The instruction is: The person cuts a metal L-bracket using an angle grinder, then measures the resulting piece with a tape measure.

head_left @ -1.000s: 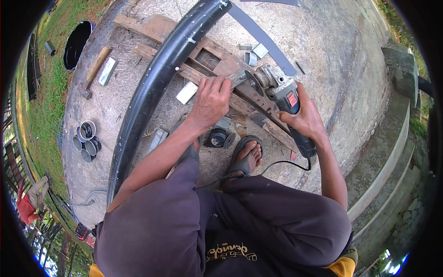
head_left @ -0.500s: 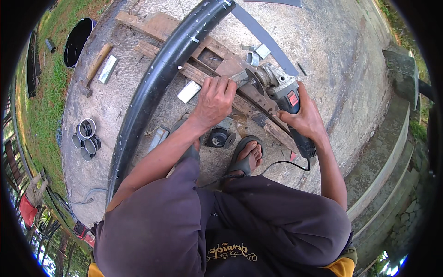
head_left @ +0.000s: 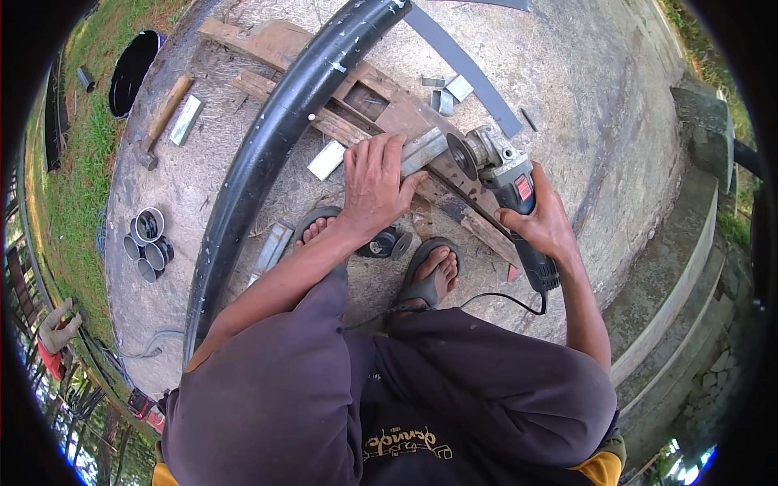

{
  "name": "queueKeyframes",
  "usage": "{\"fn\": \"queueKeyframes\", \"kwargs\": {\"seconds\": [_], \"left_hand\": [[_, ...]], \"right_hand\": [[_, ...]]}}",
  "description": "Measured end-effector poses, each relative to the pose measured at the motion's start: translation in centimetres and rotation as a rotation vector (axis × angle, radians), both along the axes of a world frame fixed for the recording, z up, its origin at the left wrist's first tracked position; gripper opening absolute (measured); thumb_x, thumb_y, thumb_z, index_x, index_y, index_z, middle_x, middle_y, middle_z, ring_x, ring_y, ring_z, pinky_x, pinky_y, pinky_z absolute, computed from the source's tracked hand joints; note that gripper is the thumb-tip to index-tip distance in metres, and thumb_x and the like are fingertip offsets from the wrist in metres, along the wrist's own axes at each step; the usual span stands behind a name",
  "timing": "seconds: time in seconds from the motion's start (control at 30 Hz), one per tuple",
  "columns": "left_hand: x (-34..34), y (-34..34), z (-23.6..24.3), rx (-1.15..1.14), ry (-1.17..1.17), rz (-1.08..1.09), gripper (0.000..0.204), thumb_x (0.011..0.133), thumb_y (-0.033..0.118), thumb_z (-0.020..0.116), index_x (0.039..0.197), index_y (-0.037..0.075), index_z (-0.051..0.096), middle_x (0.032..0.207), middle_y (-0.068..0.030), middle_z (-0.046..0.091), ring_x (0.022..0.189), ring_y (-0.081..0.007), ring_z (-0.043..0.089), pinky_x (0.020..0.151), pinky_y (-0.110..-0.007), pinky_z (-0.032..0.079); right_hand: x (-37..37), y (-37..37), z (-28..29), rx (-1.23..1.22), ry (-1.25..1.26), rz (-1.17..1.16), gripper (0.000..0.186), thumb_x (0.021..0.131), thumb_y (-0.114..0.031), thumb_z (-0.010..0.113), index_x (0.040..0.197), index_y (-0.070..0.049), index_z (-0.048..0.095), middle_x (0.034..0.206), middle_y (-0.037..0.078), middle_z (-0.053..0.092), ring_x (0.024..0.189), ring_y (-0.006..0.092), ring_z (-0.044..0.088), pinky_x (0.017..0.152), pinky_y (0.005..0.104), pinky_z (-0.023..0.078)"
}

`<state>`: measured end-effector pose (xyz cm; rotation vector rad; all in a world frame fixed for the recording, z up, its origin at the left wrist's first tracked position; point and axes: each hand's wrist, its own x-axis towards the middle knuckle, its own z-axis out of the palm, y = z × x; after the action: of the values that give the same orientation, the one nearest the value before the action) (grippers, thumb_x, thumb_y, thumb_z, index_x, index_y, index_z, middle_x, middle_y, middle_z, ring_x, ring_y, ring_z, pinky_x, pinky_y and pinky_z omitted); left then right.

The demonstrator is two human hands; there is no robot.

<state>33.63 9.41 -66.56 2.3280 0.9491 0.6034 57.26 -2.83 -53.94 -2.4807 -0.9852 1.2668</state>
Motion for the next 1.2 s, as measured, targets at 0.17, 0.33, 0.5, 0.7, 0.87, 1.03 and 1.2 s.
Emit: {"fn": "queueKeyframes", "kwargs": {"seconds": [0.17, 0.33, 0.5, 0.7, 0.87, 1.03, 1.2], "left_hand": [[0.1, 0.3, 0.1, -0.058, 0.067, -0.052, 0.047, 0.084, 0.024, 0.081, 0.121, -0.001, 0.064, 0.114, -0.0150, 0.059, 0.107, -0.0355, 0.057, 0.094, -0.047, 0.043], [0.4, 0.4, 0.1, -0.076, 0.024, -0.063, 0.044, 0.081, 0.017, 0.082, 0.117, -0.001, 0.064, 0.111, -0.0172, 0.058, 0.105, -0.0376, 0.057, 0.091, -0.048, 0.045], [0.5, 0.5, -0.6, 0.012, -0.049, -0.108, 0.036, 0.083, 0.018, 0.079, 0.108, -0.001, 0.062, 0.105, -0.0169, 0.056, 0.098, -0.0347, 0.055, 0.086, -0.048, 0.044], [0.4, 0.5, -1.1, 0.031, -0.026, -0.110, 0.037, 0.082, 0.021, 0.080, 0.108, -0.001, 0.065, 0.105, -0.0162, 0.061, 0.098, -0.0333, 0.058, 0.088, -0.047, 0.045], [0.3, 0.5, -1.5, 0.044, -0.036, -0.110, 0.038, 0.082, 0.023, 0.081, 0.108, -0.002, 0.068, 0.103, -0.0157, 0.064, 0.096, -0.0323, 0.059, 0.087, -0.047, 0.045], [0.4, 0.6, -1.6, 0.022, -0.043, -0.103, 0.038, 0.083, 0.022, 0.080, 0.109, -0.002, 0.069, 0.103, -0.0160, 0.064, 0.096, -0.0326, 0.060, 0.087, -0.048, 0.046], [0.4, 0.6, -1.3, 0.007, -0.019, -0.100, 0.036, 0.084, 0.021, 0.079, 0.109, -0.003, 0.069, 0.102, -0.0170, 0.063, 0.096, -0.0331, 0.060, 0.088, -0.049, 0.046]], "right_hand": [[0.4, -0.1, 0.1, -0.035, -0.017, 0.061, 0.102, 0.070, -0.024, 0.081, 0.154, 0.012, 0.036, 0.124, 0.030, 0.069, 0.113, 0.0381, 0.069, 0.101, 0.0432, 0.051], [0.7, -0.5, -0.4, 0.021, -0.063, 0.123, 0.091, 0.072, -0.024, 0.081, 0.150, 0.005, 0.044, 0.113, 0.028, 0.072, 0.099, 0.0374, 0.072, 0.093, 0.0443, 0.054], [1.0, -1.0, -1.3, 0.119, -0.046, 0.127, 0.085, 0.073, -0.024, 0.077, 0.146, 0.005, 0.046, 0.102, 0.030, 0.074, 0.090, 0.0401, 0.074, 0.087, 0.0487, 0.057], [1.0, -1.7, -1.7, 0.051, -0.053, 0.103, 0.086, 0.073, -0.023, 0.080, 0.147, 0.006, 0.047, 0.114, 0.027, 0.073, 0.102, 0.0355, 0.072, 0.095, 0.0444, 0.055], [0.7, -1.2, -1.3, -0.047, -0.049, 0.107, 0.090, 0.074, -0.022, 0.082, 0.151, 0.007, 0.045, 0.122, 0.025, 0.072, 0.109, 0.0316, 0.071, 0.099, 0.0413, 0.053], [1.1, -1.4, -2.2, -0.036, -0.123, 0.154, 0.092, 0.074, -0.028, 0.083, 0.151, 0.007, 0.045, 0.122, 0.027, 0.071, 0.108, 0.0345, 0.071, 0.099, 0.0425, 0.053], [0.8, -1.0, -1.9, 0.063, -0.158, 0.197, 0.089, 0.072, -0.027, 0.080, 0.146, 0.008, 0.046, 0.110, 0.034, 0.072, 0.097, 0.0402, 0.075, 0.088, 0.0511, 0.059]]}}
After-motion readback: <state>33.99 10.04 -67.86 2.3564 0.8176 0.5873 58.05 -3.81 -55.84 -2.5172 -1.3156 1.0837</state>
